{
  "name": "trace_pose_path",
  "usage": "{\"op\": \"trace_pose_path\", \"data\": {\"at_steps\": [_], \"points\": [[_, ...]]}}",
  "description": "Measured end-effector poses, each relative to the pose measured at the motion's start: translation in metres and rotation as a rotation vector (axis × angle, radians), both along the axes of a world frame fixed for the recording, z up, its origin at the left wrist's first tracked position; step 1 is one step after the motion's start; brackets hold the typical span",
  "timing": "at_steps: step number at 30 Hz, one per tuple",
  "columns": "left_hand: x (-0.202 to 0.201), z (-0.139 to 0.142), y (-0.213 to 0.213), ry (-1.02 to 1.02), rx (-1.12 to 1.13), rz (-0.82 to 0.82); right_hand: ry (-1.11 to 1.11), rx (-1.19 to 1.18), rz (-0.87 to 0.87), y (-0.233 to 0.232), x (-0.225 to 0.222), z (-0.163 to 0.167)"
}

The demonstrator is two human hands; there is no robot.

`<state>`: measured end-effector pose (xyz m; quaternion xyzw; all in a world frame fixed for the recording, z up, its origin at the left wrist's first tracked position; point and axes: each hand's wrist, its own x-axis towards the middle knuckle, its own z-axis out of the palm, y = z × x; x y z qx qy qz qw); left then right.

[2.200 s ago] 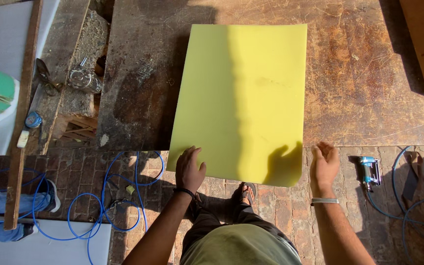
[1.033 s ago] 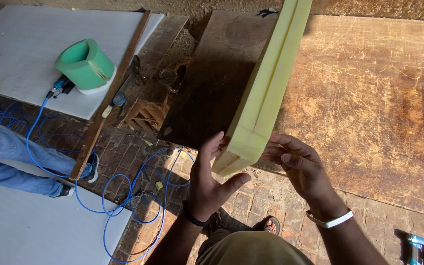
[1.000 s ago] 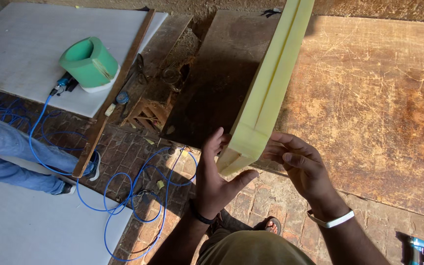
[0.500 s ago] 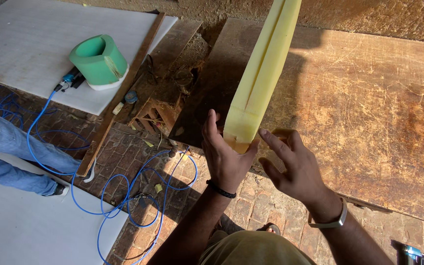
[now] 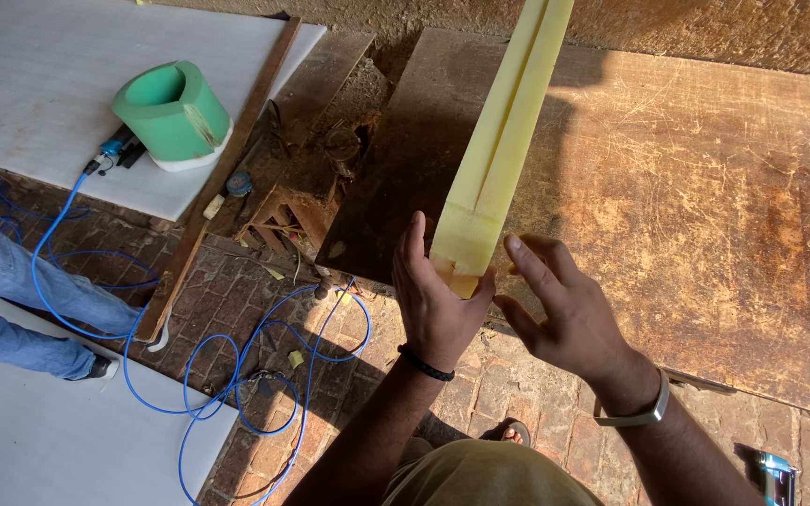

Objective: The person picks up a rectangular yellow foam sheet, folds it lengthwise, and presses the folded edge repeatedly to set the crease. The foam remains on a wooden workbench throughout.

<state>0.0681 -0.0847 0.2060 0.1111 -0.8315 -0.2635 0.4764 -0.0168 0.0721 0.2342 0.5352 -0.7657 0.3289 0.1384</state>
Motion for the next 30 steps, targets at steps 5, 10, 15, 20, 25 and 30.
{"op": "trace_pose_path", "data": {"at_steps": [5,10,15,20,25,30], "points": [[-0.003,-0.004,0.006,0.008,0.034,0.015,-0.350,-0.116,0.106,0.004,-0.004,-0.011],[-0.006,-0.004,0.006,0.063,0.174,-0.005,-0.774,-0.198,0.023,0.008,-0.002,-0.027],[-0.011,0.007,0.021,0.039,-0.021,0.042,-1.384,-0.311,-0.098,0.000,-0.012,-0.046],[-0.014,0.022,0.062,-0.048,-0.240,-0.083,-1.544,-0.621,0.092,0.001,-0.039,-0.076],[-0.020,0.024,0.110,-0.158,-0.324,-0.288,-1.177,-0.544,0.262,0.031,-0.056,-0.109],[-0.023,0.027,0.143,-0.279,-0.428,-0.445,-1.208,-0.593,0.282,0.072,-0.073,-0.124]]}}
